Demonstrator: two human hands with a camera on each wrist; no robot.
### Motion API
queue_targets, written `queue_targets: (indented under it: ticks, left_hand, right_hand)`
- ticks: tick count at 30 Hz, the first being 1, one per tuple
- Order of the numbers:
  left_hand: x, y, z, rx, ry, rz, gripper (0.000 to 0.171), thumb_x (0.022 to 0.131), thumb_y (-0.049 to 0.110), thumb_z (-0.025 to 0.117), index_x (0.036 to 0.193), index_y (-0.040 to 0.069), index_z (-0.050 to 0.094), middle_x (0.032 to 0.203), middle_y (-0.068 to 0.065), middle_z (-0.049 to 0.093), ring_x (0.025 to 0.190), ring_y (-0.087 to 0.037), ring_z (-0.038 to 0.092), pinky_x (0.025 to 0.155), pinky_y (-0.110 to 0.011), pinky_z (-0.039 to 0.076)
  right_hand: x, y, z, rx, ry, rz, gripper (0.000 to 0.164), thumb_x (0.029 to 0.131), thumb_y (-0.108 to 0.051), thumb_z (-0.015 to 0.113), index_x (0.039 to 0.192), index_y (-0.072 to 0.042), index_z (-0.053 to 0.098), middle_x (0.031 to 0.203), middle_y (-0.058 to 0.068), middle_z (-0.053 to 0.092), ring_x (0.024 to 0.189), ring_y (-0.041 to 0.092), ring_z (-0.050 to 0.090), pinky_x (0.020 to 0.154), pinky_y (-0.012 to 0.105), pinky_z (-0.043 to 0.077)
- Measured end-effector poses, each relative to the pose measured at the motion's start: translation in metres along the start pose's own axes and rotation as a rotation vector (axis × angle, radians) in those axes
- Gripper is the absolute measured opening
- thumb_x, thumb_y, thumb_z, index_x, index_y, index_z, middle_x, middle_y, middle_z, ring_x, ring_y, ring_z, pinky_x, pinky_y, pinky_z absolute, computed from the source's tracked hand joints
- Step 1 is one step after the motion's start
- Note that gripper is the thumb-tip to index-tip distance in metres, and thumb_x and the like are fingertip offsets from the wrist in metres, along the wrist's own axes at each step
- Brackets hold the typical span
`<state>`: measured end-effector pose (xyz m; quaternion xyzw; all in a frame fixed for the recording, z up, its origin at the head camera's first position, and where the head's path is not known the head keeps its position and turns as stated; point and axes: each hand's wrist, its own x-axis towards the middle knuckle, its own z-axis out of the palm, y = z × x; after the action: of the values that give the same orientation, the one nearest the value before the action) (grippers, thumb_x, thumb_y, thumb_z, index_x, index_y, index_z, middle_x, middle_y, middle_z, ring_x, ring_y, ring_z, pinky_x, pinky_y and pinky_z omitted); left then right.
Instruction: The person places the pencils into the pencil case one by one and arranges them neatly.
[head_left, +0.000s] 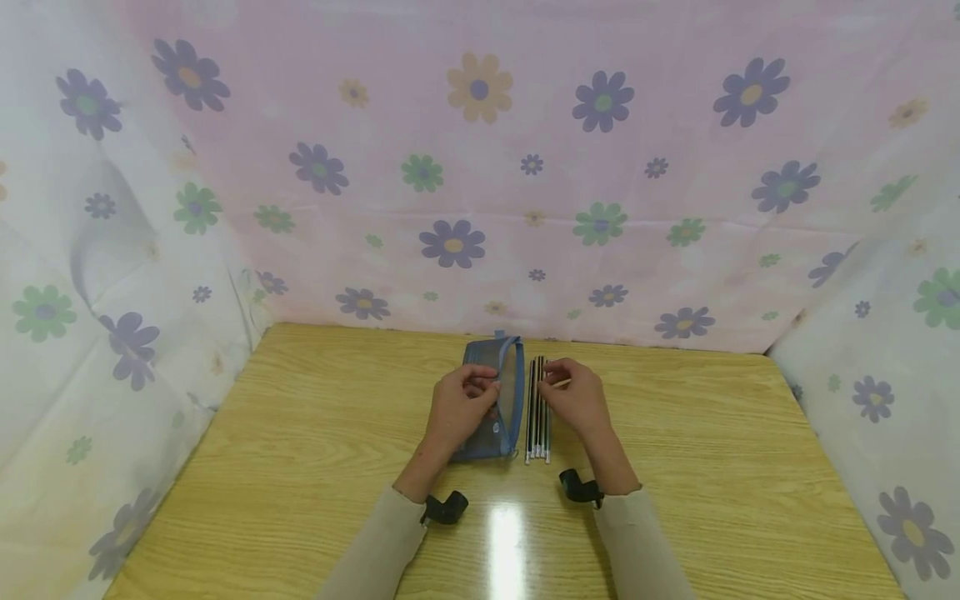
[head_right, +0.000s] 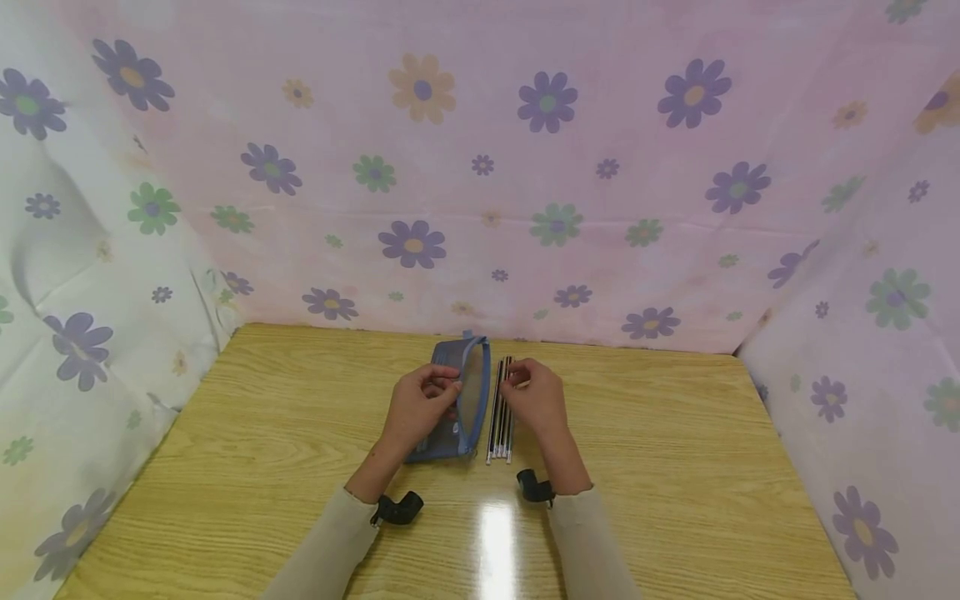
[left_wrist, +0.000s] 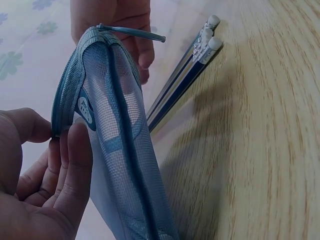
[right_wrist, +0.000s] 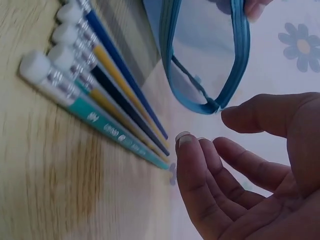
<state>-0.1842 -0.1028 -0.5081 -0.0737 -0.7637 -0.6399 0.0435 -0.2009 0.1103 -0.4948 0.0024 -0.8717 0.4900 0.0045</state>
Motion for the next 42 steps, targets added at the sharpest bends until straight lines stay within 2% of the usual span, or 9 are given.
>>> queue_targets:
  ticks: [6, 14, 22, 29, 33, 36, 39, 42]
  left_hand:
    - [-0.001, 0.000, 0.000, -0.006, 0.011, -0.003, 0.018, 0.098, 0.005, 0.075, 0.115, -0.001, 0.074, 0.092, -0.014, 0.071, 0.065, -0.020, 0.071, 0.059, -0.046, 0.067]
    - [0.000, 0.000, 0.001, -0.027, 0.024, -0.006, 0.021, 0.098, 0.004, 0.075, 0.117, -0.005, 0.073, 0.094, -0.018, 0.072, 0.068, -0.033, 0.072, 0.061, -0.056, 0.065]
    - [0.000, 0.000, -0.001, 0.002, 0.013, -0.009, 0.018, 0.098, 0.005, 0.075, 0.115, -0.001, 0.075, 0.092, -0.014, 0.071, 0.066, -0.021, 0.071, 0.060, -0.046, 0.067]
    - [0.000, 0.000, -0.002, 0.000, 0.007, -0.011, 0.018, 0.098, 0.006, 0.075, 0.115, -0.001, 0.075, 0.092, -0.014, 0.072, 0.065, -0.022, 0.071, 0.059, -0.043, 0.067]
    - [0.000, 0.000, -0.001, 0.001, 0.015, -0.015, 0.019, 0.098, 0.005, 0.075, 0.115, -0.003, 0.074, 0.093, -0.016, 0.072, 0.067, -0.028, 0.072, 0.060, -0.048, 0.067]
    - [0.001, -0.001, -0.001, 0.007, 0.015, -0.024, 0.019, 0.098, 0.005, 0.075, 0.115, -0.002, 0.074, 0.093, -0.015, 0.072, 0.068, -0.026, 0.072, 0.060, -0.045, 0.067]
    - [0.001, -0.001, -0.002, 0.014, 0.009, -0.020, 0.017, 0.098, 0.006, 0.075, 0.115, 0.001, 0.075, 0.092, -0.012, 0.072, 0.066, -0.018, 0.071, 0.059, -0.038, 0.067]
    - [0.001, -0.002, -0.002, 0.014, 0.008, -0.018, 0.018, 0.099, 0.006, 0.074, 0.115, 0.001, 0.075, 0.092, -0.012, 0.072, 0.065, -0.017, 0.071, 0.058, -0.037, 0.066]
  right_hand:
    - [0.000, 0.002, -0.002, -0.064, 0.013, -0.018, 0.034, 0.095, -0.008, 0.075, 0.128, 0.001, 0.071, 0.105, 0.016, 0.072, 0.092, 0.032, 0.074, 0.071, 0.038, 0.065]
    - [0.001, 0.007, -0.003, -0.116, 0.009, 0.008, 0.036, 0.095, -0.009, 0.078, 0.128, 0.001, 0.069, 0.104, 0.015, 0.070, 0.094, 0.032, 0.074, 0.067, 0.035, 0.062]
    - [0.001, 0.012, -0.004, -0.136, 0.008, 0.024, 0.036, 0.094, -0.012, 0.082, 0.124, 0.003, 0.069, 0.102, 0.015, 0.070, 0.095, 0.032, 0.072, 0.074, 0.041, 0.063]
    - [0.003, 0.016, -0.002, -0.177, 0.003, 0.033, 0.034, 0.094, -0.013, 0.082, 0.122, 0.002, 0.070, 0.097, 0.013, 0.070, 0.093, 0.030, 0.069, 0.079, 0.045, 0.060]
    - [0.004, 0.017, -0.002, -0.207, -0.015, 0.045, 0.035, 0.093, -0.013, 0.083, 0.122, 0.002, 0.069, 0.094, 0.011, 0.069, 0.086, 0.027, 0.064, 0.079, 0.045, 0.058]
    - [0.004, 0.018, -0.002, -0.217, -0.032, 0.050, 0.035, 0.093, -0.012, 0.083, 0.122, 0.002, 0.069, 0.093, 0.011, 0.068, 0.084, 0.026, 0.063, 0.078, 0.046, 0.057]
    - [0.004, 0.019, -0.002, -0.212, -0.038, 0.046, 0.034, 0.094, -0.010, 0.081, 0.123, 0.002, 0.069, 0.095, 0.012, 0.068, 0.085, 0.027, 0.063, 0.077, 0.046, 0.057]
    - [0.004, 0.020, -0.002, -0.207, -0.039, 0.048, 0.033, 0.093, -0.008, 0.081, 0.122, 0.002, 0.069, 0.095, 0.012, 0.068, 0.086, 0.028, 0.063, 0.078, 0.045, 0.057]
